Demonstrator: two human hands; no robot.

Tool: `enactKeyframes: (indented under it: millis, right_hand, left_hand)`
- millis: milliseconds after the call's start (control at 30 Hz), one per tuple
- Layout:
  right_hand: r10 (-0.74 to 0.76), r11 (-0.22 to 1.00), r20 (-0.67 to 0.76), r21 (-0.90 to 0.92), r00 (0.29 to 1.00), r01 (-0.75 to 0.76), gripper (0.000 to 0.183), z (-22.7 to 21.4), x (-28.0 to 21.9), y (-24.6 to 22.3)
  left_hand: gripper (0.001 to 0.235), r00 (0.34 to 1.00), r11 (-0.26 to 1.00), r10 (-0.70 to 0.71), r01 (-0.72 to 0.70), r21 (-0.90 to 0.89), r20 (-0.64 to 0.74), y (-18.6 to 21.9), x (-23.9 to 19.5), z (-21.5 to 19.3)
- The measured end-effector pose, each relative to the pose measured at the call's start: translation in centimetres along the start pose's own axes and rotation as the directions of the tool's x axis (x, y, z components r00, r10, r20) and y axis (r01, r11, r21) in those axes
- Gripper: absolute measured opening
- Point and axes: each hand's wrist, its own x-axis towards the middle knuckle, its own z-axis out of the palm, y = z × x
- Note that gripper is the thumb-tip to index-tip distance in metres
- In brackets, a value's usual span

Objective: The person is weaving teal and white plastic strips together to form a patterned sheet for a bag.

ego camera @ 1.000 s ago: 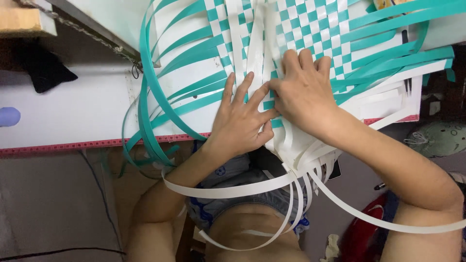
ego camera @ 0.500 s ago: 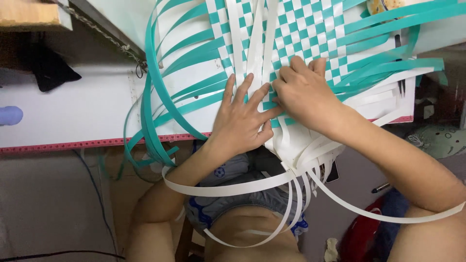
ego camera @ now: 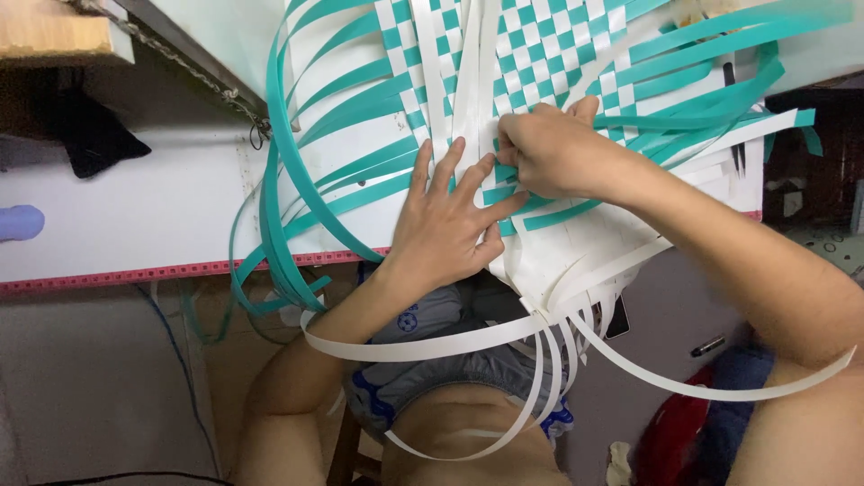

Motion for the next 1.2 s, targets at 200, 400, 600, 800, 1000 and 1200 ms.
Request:
enactKeyframes:
  millis: [200,400,600,800,1000,1200]
  right_hand:
    - [0.044,0.995,-0.110,0.095,0.993,-0.034,0.025,-3.5,-5.3,-2.1]
    - [-0.249,0.958,-0.306,0.063,0.919,0.281,0.037,-5.1,-13.4,-1.6]
    - [-0.302,0.933,-0.600,-0.346,0.741,0.100,0.026,-1.3,-19.2,-0.6]
    - [-0.101,0.748,-0.664,-0.541,0.741,-0.383,0.017,3.7,-18.7,3.3]
    - [0.154,0.841,-0.346,-0.446,0.926,-0.306,0.028,2.5,-9.2,4.4]
    - [-0.065,0.929,-0.690,0.223,0.721,0.297,0.039,3.1,-2.0,2.0]
  left_hand:
    - [0.036,1.000,1.000,-0.009,0.009,0.026,0.001,0.0,-0.1,0.1]
    - [0.038,1.000,1.000,-0.016,0.015,0.009,0.023,-0.1,-0.3,0.3]
    - [0.036,0.999,1.000,0.000,-0.001,-0.023,-0.048,-0.2,-0.3,0.1]
    - [0.039,1.000,0.999,-0.015,0.014,-0.032,-0.025,-0.4,-0.5,0.2]
    - [0.040,1.000,1.000,0.011,-0.011,-0.015,-0.005,-0.1,-0.4,0.3]
    - [0.047,0.998,0.998,-0.064,0.064,-0.014,-0.012,0.0,-0.6,1.1]
